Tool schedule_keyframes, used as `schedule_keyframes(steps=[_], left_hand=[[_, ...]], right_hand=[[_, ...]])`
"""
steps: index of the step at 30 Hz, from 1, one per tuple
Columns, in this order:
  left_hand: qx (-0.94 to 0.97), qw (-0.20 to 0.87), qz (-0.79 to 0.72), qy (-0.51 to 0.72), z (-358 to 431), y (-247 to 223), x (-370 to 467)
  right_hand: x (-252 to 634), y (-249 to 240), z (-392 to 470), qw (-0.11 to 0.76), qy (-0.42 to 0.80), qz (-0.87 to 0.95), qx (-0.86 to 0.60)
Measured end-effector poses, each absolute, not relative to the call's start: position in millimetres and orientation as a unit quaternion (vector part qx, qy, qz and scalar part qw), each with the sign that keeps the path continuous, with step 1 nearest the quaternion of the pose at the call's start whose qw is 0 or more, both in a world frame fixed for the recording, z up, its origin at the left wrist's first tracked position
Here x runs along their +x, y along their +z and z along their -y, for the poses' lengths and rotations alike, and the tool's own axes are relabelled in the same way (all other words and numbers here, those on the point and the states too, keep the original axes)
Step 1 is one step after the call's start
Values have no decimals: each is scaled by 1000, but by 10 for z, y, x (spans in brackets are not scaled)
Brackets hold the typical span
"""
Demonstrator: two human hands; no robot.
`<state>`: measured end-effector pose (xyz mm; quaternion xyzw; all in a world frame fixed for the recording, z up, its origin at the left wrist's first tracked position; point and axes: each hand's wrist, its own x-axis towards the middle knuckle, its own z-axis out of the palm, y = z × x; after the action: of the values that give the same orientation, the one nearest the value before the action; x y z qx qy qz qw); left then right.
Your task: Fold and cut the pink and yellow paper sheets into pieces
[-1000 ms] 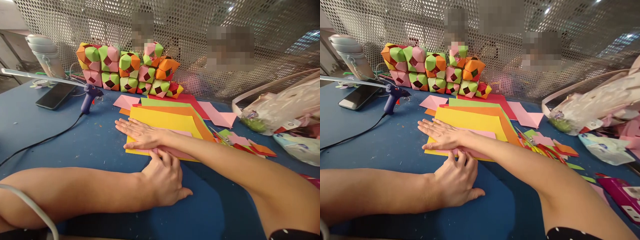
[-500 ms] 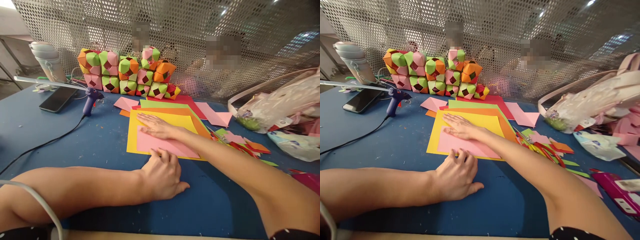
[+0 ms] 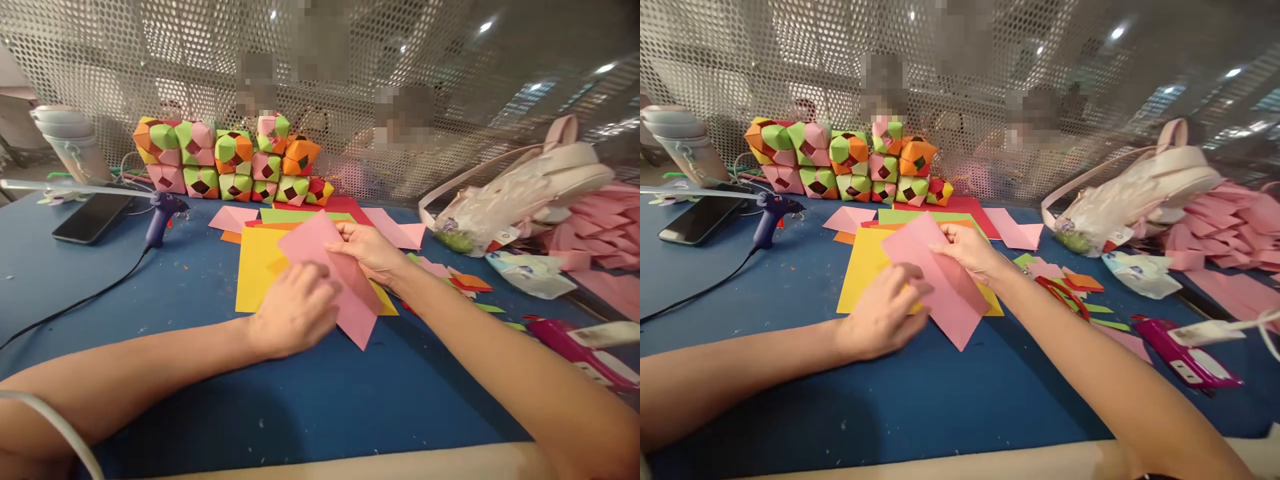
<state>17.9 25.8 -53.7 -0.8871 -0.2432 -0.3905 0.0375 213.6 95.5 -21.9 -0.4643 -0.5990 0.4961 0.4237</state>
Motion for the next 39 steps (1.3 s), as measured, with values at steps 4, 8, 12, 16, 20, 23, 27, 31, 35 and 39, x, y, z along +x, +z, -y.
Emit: schedule_keyframes(steps=[4,8,12,16,20,23,27,31,35,39], left_hand=[[-737,-160,362,-548,-602,-517,111],[-593,-476,379,-528,-750,-521,111],[-532,-612,330,-483,-684,-488,149],[-482,-639,332,-499,-631,-453,173],[-427,-653,339,-526,-658,-418,165],[-423,-660,333,-524,-673,-366,151],[-454,-669,327,-490,-674,-252,127],[-534,-661,358,-387,-674,-79,83],[-641,-603,383,-280,-633,110,48],[-707,-550,390,-214,-553,220,53]], right_hand=[[2230,-212,-798,496,548,486,-467],[2179,-226,-686,525,569,442,-453],[2128,-194,-626,533,581,431,-440],[2115,-157,-574,547,576,426,-433],[2095,-139,-509,539,587,420,-434],[2092,-134,-474,520,594,434,-434],[2171,-61,-525,506,575,476,-432],[2320,173,-657,550,417,560,-459],[2354,365,-675,456,372,668,-456],[2205,345,-569,335,451,719,-409]])
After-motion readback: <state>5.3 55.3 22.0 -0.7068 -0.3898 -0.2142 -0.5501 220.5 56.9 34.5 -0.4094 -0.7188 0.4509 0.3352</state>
